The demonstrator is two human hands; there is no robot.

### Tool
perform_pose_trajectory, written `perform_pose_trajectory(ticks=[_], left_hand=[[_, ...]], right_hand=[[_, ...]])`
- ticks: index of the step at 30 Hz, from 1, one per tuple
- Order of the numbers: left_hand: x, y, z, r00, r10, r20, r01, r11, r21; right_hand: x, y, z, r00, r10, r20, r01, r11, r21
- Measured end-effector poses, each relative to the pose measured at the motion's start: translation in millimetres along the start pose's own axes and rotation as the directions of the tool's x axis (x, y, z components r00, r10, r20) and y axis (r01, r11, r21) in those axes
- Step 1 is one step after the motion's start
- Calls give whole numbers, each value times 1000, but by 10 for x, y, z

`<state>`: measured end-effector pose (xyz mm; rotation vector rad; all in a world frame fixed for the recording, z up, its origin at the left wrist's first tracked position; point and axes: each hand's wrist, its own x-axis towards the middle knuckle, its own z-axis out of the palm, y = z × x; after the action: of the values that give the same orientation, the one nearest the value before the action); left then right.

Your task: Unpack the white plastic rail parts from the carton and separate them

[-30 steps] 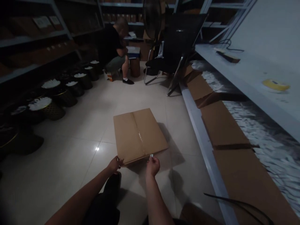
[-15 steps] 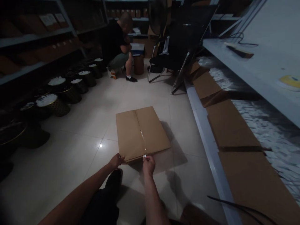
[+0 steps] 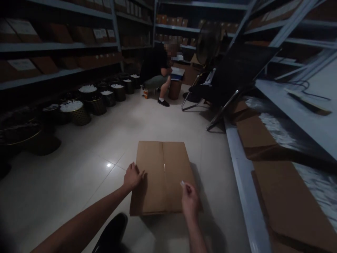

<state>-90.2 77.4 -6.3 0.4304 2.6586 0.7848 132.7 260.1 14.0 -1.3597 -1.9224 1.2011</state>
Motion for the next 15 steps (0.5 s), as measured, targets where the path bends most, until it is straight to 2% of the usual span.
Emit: perform_pose_trajectory(ticks=[2, 3, 5, 7, 9, 11, 13, 15], left_hand=[[201, 143, 112, 976, 189, -107, -172, 973, 151], [265, 191, 175, 957, 264, -123, -234, 947, 219], [333, 236, 293, 938, 324, -124, -277, 915, 294], [365, 223, 376, 939, 319, -131, -263, 908, 326], [396, 184, 420, 946, 303, -118, -250, 909, 333], [435, 146, 437, 952, 288, -99, -242, 913, 330], [472, 122, 443, 955, 283, -91, -240, 915, 324], [497, 114, 443, 955, 281, -98, -237, 917, 320]], right_hand=[[735, -359, 163, 983, -112, 147, 121, 991, -55], [1090, -552, 297, 962, -162, 221, 184, 979, -84], [1724, -931, 651, 900, -232, 369, 300, 944, -137], [2221, -1255, 1078, 830, -256, 496, 390, 902, -186], [2570, -1492, 1522, 773, -237, 589, 448, 861, -241], [2784, -1631, 1921, 722, -186, 666, 486, 822, -297], [2893, -1684, 2230, 672, -118, 731, 512, 787, -344], [2932, -1678, 2435, 620, -47, 783, 530, 761, -374]])
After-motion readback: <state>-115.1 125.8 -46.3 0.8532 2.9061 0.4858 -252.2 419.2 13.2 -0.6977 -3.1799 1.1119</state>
